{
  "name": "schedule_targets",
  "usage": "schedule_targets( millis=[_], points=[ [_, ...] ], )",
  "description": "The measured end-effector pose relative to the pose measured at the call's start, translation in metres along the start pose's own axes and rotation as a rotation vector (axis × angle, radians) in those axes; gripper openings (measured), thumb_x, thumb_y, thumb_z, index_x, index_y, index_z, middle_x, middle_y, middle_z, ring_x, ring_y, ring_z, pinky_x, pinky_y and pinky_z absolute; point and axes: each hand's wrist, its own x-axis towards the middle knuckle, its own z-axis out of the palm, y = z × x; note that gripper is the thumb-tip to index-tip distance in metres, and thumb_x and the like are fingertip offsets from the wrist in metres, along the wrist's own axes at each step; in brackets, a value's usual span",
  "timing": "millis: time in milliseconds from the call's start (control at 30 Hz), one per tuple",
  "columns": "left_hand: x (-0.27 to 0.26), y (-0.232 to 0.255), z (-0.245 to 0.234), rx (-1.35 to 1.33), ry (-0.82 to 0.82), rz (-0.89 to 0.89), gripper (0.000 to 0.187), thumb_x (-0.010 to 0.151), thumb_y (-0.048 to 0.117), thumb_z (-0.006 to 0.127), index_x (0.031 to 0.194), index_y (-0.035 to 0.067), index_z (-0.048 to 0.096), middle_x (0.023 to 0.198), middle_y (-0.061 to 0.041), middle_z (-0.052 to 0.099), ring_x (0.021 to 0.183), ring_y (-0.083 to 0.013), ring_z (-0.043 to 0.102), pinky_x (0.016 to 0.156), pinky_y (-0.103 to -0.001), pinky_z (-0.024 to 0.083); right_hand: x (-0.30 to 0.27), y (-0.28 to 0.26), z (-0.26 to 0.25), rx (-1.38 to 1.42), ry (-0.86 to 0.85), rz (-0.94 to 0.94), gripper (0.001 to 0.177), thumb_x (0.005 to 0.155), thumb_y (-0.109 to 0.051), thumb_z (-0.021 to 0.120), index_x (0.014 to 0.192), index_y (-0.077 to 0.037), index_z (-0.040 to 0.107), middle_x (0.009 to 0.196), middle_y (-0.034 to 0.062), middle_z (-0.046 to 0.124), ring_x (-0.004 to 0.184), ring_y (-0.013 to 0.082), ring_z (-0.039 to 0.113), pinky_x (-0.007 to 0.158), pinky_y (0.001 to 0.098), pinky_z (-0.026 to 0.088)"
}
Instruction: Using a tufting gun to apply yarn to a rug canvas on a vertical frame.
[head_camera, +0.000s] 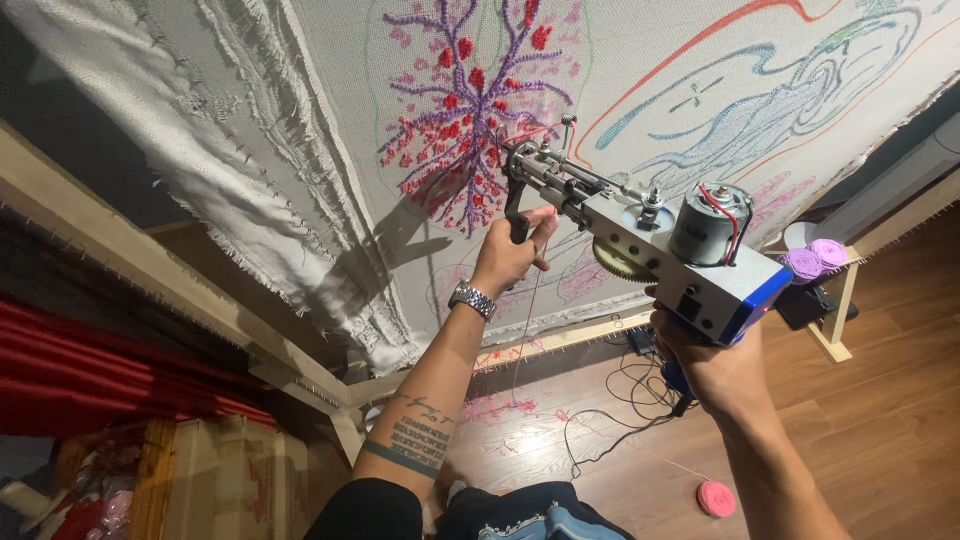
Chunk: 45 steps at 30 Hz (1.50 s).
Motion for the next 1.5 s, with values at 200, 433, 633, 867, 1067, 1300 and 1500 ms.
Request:
schedule_targets(
  millis=[200,433,633,867,1067,1300,1500],
  points=[
    [-0.01,0.004,0.0,-0.005,0.005,-0.024,0.043,0.083,0.033,0.063,0.115,0.005,0.059,0.118,-0.021,0.057,0.057,-0.0209,0.067,0.03,-0.017,0.044,-0.004,0.0,-0.001,0.0,0.003,0.049,0.024,0.073,0.0,0.062,0.096,0.004,0.056,0.069,0.0087,0.054,0.048,0.011,0.046,0.04,0.0213,0.038],
    [-0.012,0.023,0.0,0.018,-0.006,-0.004,0.038,0.084,0.028,0.061,0.114,0.006,0.06,0.116,-0.022,0.057,0.057,-0.0213,0.067,0.029,-0.017,0.043,-0.001,-0.03,0.025,-0.254,0.103,-0.023,0.007,0.064,0.011,0.056,0.061,0.004,0.057,0.041,0.0108,0.043,0.035,0.0147,0.044,0.037,0.0271,0.039],
    [-0.016,0.032,-0.005,0.014,-0.016,0.011,0.042,0.083,0.03,0.062,0.116,0.005,0.058,0.118,-0.025,0.055,0.056,-0.0211,0.067,0.029,-0.017,0.043,0.003,-0.032,0.029,-0.24,0.075,-0.051,0.01,0.065,0.01,0.054,0.059,0.003,0.056,0.04,0.0089,0.043,0.034,0.0134,0.042,0.035,0.0261,0.038],
    [-0.007,0.032,-0.009,-0.012,0.006,0.024,0.041,0.083,0.027,0.063,0.116,0.003,0.058,0.118,-0.026,0.054,0.055,-0.0206,0.066,0.028,-0.017,0.042,0.008,-0.014,0.025,-0.087,0.039,-0.098,0.006,0.068,0.01,0.056,0.073,0.007,0.058,0.046,0.0109,0.045,0.038,0.014,0.046,0.039,0.0263,0.041],
    [0.013,0.012,-0.017,0.009,0.046,0.032,0.035,0.085,0.03,0.06,0.111,0.006,0.061,0.096,-0.02,0.063,0.055,-0.0219,0.067,0.03,-0.019,0.044,0.014,-0.026,0.039,-0.125,-0.01,-0.068,0.005,0.071,0.005,0.06,0.075,0.006,0.059,0.047,0.0115,0.049,0.037,0.0157,0.049,0.038,0.0274,0.043],
    [0.073,-0.031,-0.029,0.155,0.167,0.123,0.029,0.081,0.041,0.062,0.092,0.015,0.069,0.04,-0.006,0.051,0.034,-0.0164,0.056,0.026,-0.018,0.037,0.03,-0.028,0.052,-0.223,-0.105,0.047,0.008,0.072,-0.003,0.067,0.069,0.002,0.06,0.046,0.0145,0.055,0.033,0.0214,0.054,0.037,0.0319,0.045],
    [0.138,-0.079,-0.038,0.288,0.194,0.232,0.024,0.077,0.032,0.061,0.093,0.018,0.07,0.038,-0.006,0.051,0.04,-0.0167,0.059,0.038,-0.023,0.045,0.052,-0.029,0.048,-0.56,-0.183,0.019,0.01,0.06,0.003,0.064,0.057,0.004,0.054,0.045,0.0108,0.041,0.044,0.0185,0.041,0.042,0.0333,0.036]
  ],
)
